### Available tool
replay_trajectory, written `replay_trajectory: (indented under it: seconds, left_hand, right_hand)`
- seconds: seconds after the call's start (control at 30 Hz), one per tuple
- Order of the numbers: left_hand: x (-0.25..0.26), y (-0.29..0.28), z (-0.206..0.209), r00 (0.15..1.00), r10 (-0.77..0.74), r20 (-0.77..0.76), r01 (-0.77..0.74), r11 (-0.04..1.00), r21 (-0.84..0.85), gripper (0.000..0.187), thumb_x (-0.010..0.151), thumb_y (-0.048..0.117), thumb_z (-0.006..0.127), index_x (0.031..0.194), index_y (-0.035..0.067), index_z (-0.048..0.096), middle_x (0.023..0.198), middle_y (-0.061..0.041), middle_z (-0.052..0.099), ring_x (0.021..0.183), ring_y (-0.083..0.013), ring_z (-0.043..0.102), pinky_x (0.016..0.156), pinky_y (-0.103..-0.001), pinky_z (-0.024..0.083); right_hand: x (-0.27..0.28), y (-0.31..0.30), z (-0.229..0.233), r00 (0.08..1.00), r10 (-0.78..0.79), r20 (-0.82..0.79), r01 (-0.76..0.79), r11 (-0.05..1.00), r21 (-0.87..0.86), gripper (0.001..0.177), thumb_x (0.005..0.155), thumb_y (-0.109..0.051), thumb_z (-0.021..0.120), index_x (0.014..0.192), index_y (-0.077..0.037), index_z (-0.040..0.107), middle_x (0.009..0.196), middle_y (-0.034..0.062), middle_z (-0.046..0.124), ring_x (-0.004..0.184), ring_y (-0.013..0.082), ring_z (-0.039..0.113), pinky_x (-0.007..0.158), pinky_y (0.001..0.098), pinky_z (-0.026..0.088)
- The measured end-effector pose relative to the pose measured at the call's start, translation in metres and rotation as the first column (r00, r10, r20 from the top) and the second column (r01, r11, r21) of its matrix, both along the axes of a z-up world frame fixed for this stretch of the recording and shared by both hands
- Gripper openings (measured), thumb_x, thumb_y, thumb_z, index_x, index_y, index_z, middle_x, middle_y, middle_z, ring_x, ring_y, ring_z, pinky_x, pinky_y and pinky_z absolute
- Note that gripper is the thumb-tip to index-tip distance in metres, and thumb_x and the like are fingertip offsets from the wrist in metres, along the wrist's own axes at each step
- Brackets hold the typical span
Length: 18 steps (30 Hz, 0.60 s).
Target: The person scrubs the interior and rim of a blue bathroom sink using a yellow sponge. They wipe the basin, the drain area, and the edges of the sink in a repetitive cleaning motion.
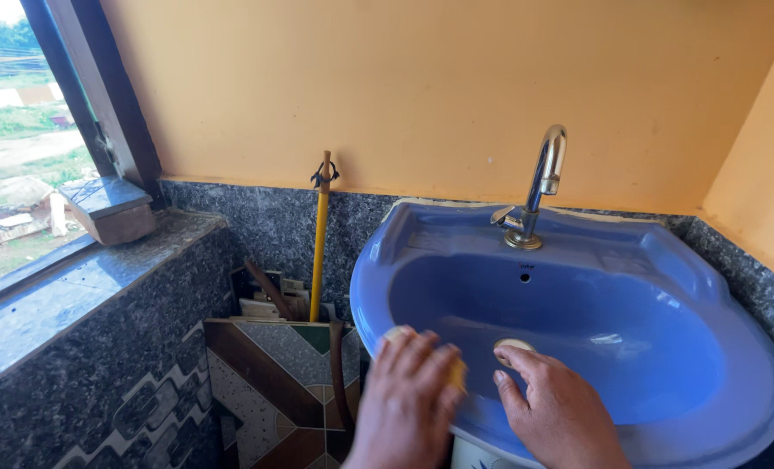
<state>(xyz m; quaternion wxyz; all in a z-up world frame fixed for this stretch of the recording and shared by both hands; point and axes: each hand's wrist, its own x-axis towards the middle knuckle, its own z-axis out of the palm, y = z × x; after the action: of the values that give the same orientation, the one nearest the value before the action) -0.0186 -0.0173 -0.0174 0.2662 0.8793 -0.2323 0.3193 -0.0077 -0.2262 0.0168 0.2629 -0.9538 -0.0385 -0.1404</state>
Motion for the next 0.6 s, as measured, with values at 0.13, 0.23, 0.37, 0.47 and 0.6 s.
replay_trajectory:
  seconds: [0.13, 0.23, 0.37, 0.47, 0.6]
  left_hand:
    - [0.015, 0.017, 0.022, 0.979, 0.178, 0.097, -0.174, 0.984, -0.049, 0.042, 0.098, 0.03, 0.058, 0.131, 0.005, 0.067, 0.14, -0.025, 0.06, 0.142, -0.0476, 0.042, 0.119, -0.06, 0.027]
    - [0.002, 0.0, 0.01, 0.99, 0.122, 0.076, -0.121, 0.992, -0.024, 0.047, 0.091, 0.032, 0.06, 0.13, 0.005, 0.067, 0.136, -0.026, 0.059, 0.138, -0.0479, 0.042, 0.115, -0.06, 0.023]
    - [-0.01, -0.005, -0.002, 0.993, -0.039, 0.109, 0.029, 0.995, 0.094, 0.046, 0.104, 0.04, 0.058, 0.136, 0.008, 0.068, 0.14, -0.026, 0.059, 0.141, -0.0475, 0.042, 0.116, -0.061, 0.021]
    - [0.01, 0.018, 0.012, 0.993, 0.092, 0.075, -0.091, 0.996, -0.026, 0.043, 0.1, 0.031, 0.056, 0.132, 0.005, 0.066, 0.14, -0.025, 0.059, 0.142, -0.0486, 0.042, 0.119, -0.06, 0.025]
    - [0.017, 0.019, 0.02, 0.989, 0.121, 0.082, -0.117, 0.991, -0.059, 0.043, 0.098, 0.033, 0.057, 0.131, 0.007, 0.068, 0.141, -0.024, 0.06, 0.142, -0.0488, 0.043, 0.119, -0.059, 0.026]
  right_hand:
    - [0.001, 0.001, 0.001, 0.999, 0.018, 0.034, -0.016, 0.998, -0.056, 0.044, 0.089, -0.034, 0.064, 0.13, -0.018, 0.07, 0.124, 0.006, 0.073, 0.115, 0.0277, 0.07, 0.098, 0.0402, 0.055]
    - [0.004, 0.001, -0.002, 1.0, 0.009, 0.014, -0.008, 0.998, -0.06, 0.045, 0.09, -0.035, 0.064, 0.131, -0.019, 0.069, 0.123, 0.0064, 0.073, 0.116, 0.0276, 0.069, 0.099, 0.0405, 0.055]
    - [0.005, -0.002, -0.004, 0.994, 0.049, 0.094, -0.046, 0.998, -0.036, 0.043, 0.088, -0.034, 0.065, 0.128, -0.017, 0.071, 0.122, 0.0073, 0.074, 0.114, 0.0287, 0.07, 0.096, 0.041, 0.056]
    - [-0.001, 0.001, -0.002, 0.999, 0.026, 0.047, -0.025, 1.0, -0.013, 0.043, 0.089, -0.035, 0.067, 0.129, -0.018, 0.07, 0.123, 0.0057, 0.074, 0.111, 0.0273, 0.072, 0.095, 0.0398, 0.057]
    - [0.001, 0.003, 0.002, 1.0, 0.005, 0.01, -0.004, 0.999, -0.053, 0.044, 0.088, -0.034, 0.065, 0.13, -0.019, 0.07, 0.12, 0.0063, 0.075, 0.113, 0.0273, 0.071, 0.097, 0.0403, 0.056]
